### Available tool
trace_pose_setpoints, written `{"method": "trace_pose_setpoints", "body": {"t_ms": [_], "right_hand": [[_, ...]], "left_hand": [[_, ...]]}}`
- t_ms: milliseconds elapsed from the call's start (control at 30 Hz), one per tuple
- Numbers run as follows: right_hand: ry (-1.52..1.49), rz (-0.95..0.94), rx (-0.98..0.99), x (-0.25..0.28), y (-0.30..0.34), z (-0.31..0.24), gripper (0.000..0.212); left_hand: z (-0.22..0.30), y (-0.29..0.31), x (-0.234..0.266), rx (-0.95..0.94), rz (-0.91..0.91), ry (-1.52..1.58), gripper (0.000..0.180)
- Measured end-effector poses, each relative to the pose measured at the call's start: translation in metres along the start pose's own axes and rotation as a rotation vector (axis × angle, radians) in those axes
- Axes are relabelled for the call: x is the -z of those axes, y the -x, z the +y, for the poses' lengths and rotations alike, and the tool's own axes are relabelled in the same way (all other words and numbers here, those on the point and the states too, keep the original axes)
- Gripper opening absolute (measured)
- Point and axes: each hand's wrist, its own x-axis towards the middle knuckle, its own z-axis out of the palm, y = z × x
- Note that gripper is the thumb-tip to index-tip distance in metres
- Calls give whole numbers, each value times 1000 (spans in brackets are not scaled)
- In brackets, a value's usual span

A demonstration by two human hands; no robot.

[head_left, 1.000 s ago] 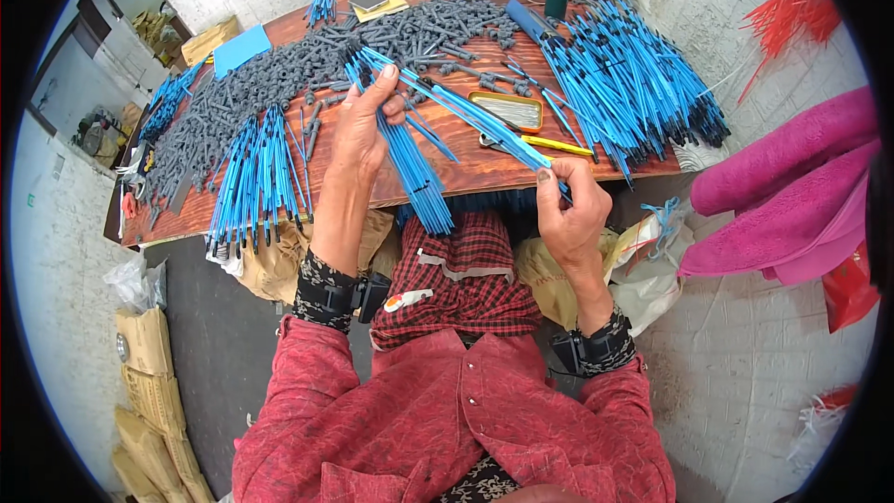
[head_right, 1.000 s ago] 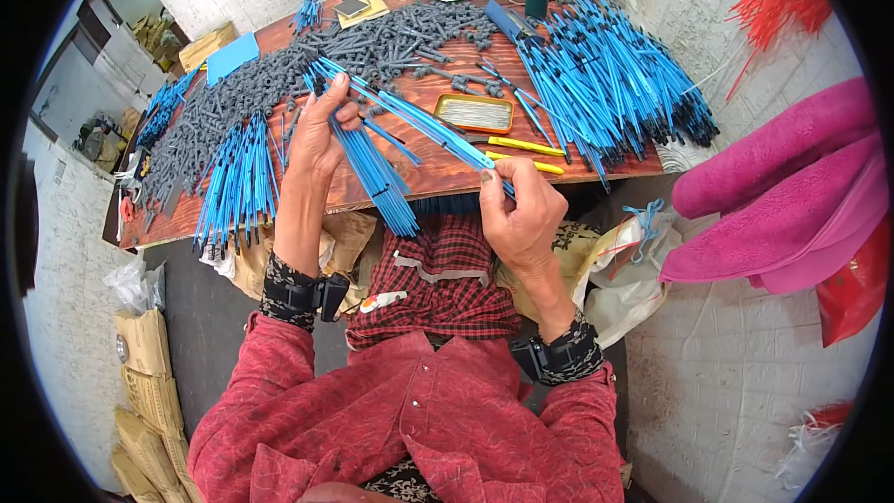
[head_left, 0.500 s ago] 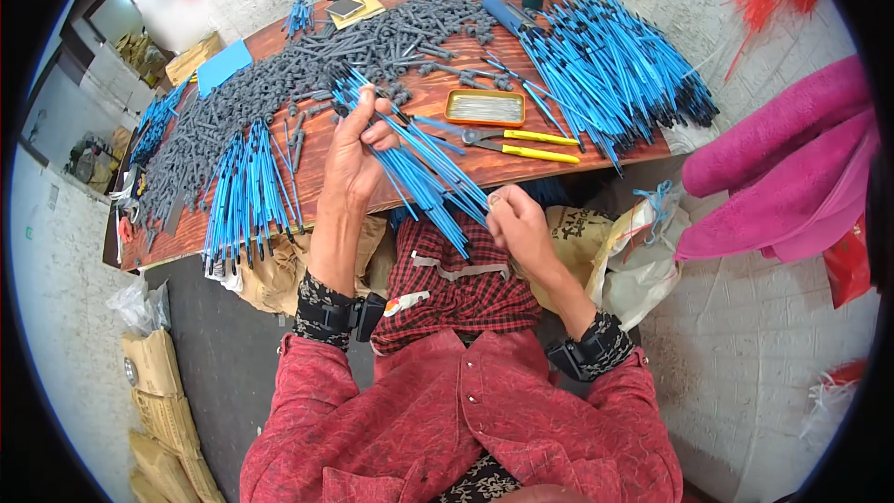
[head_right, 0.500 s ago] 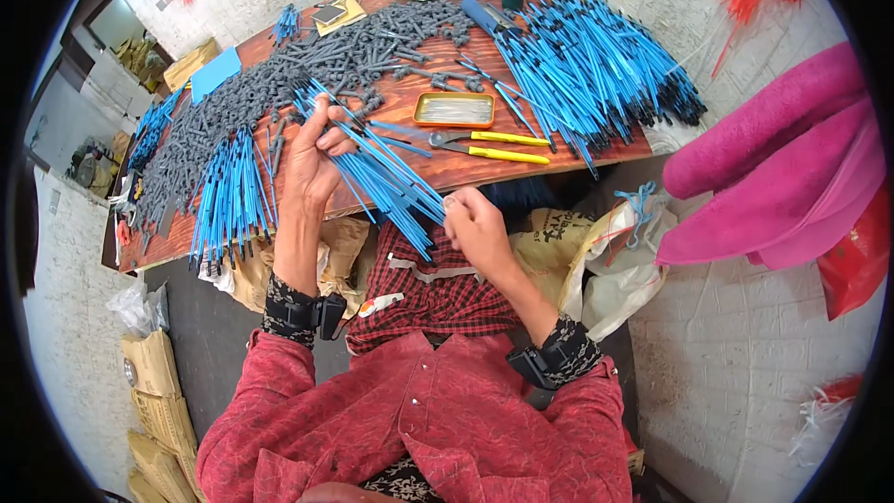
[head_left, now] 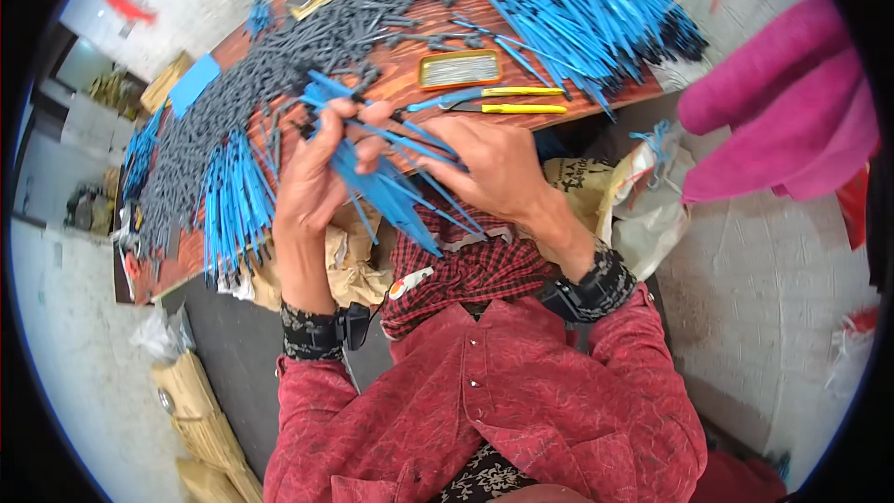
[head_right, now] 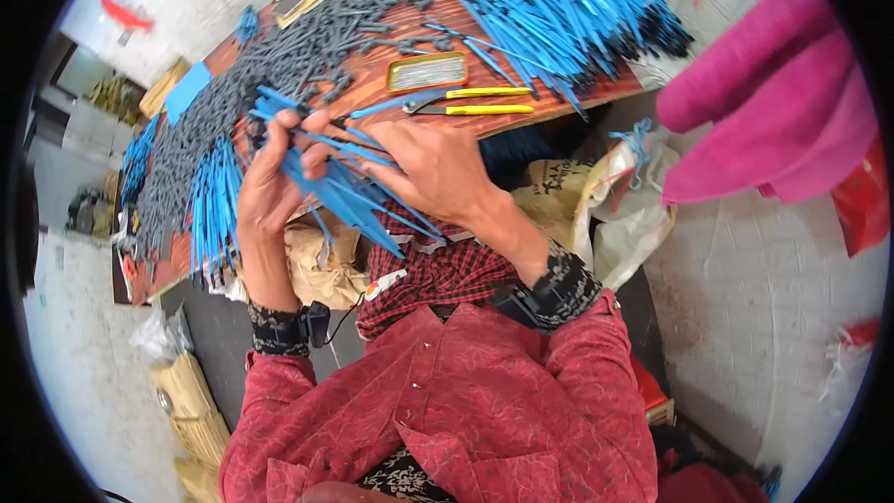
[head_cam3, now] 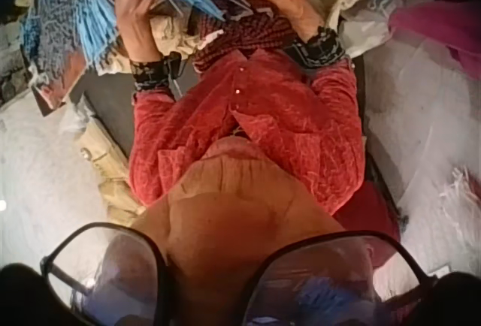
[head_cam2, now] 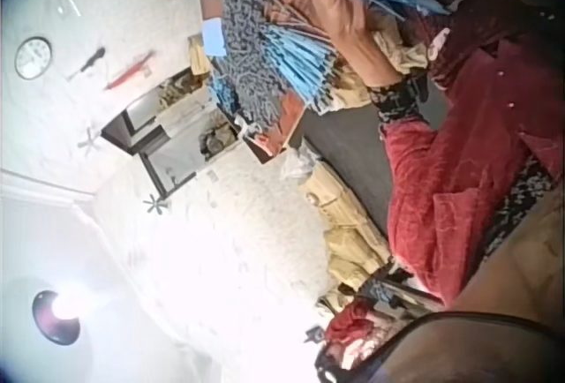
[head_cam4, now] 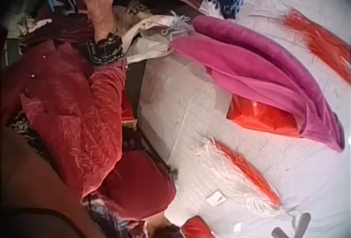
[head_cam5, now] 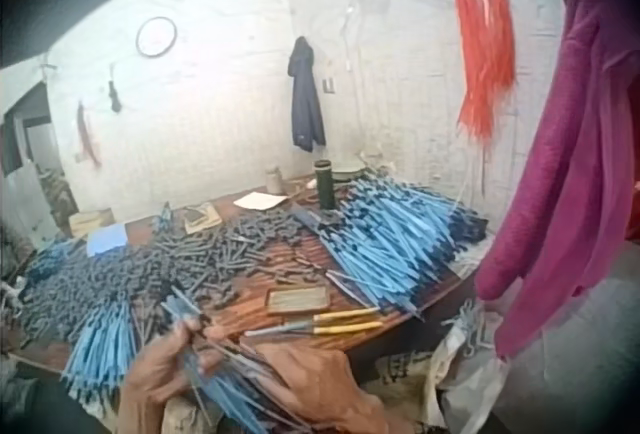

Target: Assembling small blue plastic components onto bundles of wires at a manufacturing workbench.

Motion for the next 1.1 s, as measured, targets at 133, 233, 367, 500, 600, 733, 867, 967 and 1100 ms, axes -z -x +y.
{"method": "trace_pose_setpoints", "body": {"t_ms": [133, 233, 367, 500, 600, 733, 867, 967, 1100], "right_hand": [[201, -76, -17, 7, 6, -4, 33], [242, -70, 11, 12, 6, 1, 31], [338, -105, 53, 13, 11, 3, 33], [347, -193, 4, -8, 29, -12, 44], [266, -189, -112, -27, 46, -20, 47], [229, -340, -164, -22, 37, -27, 52], [181, -253, -101, -6, 23, -32, 74], [166, -222, 69, -10, 13, -16, 95], [-609, -471, -168, -35, 32, 1, 113]], "left_hand": [[2, 1, 3, 64, -16, 23, 29], [2, -2, 10, 125, -127, 106, 31], [-2, -2, 8, 114, -57, -31, 31], [-6, 0, 8, 137, 0, 27, 28], [-13, 1, 9, 103, 62, 48, 29], [-11, 4, 15, 115, 145, 33, 28], [-11, 11, 25, 66, 171, 52, 28], [-12, 9, 18, 68, 237, 34, 28], [-15, 16, 6, 67, 266, -17, 27]]}}
